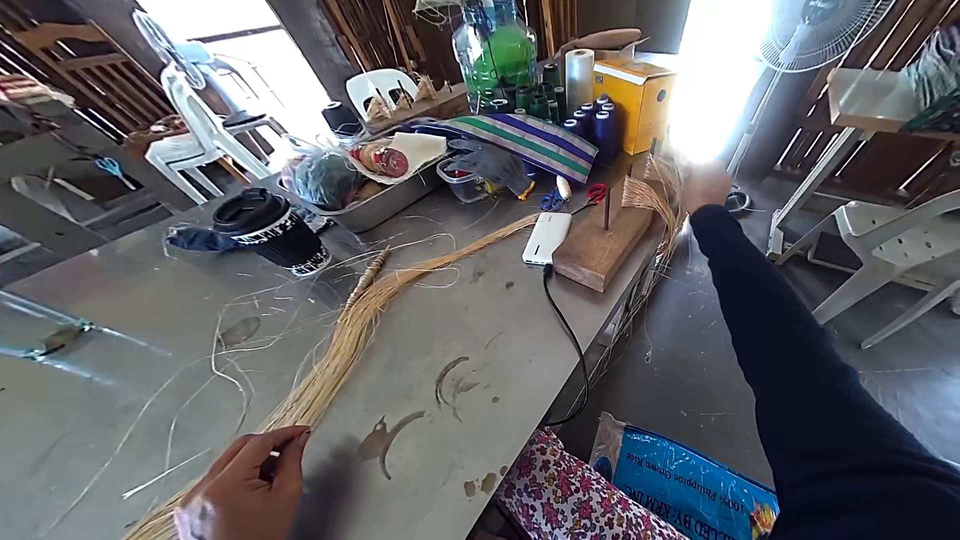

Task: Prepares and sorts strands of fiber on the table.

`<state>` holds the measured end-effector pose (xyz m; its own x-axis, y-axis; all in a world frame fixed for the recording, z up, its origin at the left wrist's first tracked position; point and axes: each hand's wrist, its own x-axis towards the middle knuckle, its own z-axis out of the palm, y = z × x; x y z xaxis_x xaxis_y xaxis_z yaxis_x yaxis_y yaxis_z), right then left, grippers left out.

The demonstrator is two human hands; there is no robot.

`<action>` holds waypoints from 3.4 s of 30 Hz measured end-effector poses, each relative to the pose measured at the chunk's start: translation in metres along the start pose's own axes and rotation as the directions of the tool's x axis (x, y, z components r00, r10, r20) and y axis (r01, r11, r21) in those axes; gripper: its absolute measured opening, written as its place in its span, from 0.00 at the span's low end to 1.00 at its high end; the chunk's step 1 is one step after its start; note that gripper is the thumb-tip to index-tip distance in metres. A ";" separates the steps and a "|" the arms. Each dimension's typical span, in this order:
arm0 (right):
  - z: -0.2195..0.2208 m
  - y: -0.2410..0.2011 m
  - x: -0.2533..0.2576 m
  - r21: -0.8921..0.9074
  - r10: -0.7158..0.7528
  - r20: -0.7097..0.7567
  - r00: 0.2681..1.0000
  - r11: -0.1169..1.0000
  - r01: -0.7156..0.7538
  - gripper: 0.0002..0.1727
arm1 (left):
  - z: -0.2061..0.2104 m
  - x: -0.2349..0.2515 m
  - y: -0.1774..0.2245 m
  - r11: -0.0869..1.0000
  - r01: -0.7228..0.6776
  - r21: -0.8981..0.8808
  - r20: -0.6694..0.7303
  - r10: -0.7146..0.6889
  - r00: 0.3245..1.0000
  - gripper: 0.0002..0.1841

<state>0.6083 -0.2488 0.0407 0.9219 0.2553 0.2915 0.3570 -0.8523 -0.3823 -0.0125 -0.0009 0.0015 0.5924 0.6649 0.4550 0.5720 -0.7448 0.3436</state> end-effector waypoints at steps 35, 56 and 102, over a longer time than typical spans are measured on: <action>-0.049 -0.004 -0.177 0.463 -0.289 -0.413 0.864 0.750 0.472 0.27 | -0.042 0.011 0.004 0.767 0.360 -0.531 -0.194 -0.524 0.829 0.13; 0.060 -0.370 -0.338 0.771 -0.904 0.077 0.421 0.322 0.550 0.10 | -0.047 0.008 -0.043 0.761 0.487 -0.429 0.070 -0.509 0.858 0.11; 0.086 -0.333 -0.244 0.702 -0.327 0.515 0.792 -0.370 -0.609 0.14 | -0.062 -0.013 -0.082 0.685 0.728 -0.028 -0.158 -0.722 0.673 0.14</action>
<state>0.2772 0.0118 0.0218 0.6916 0.7159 -0.0957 -0.5873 0.4803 -0.6514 -0.1022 0.0483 0.0185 -0.1038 0.9767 0.1876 0.8071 -0.0274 0.5898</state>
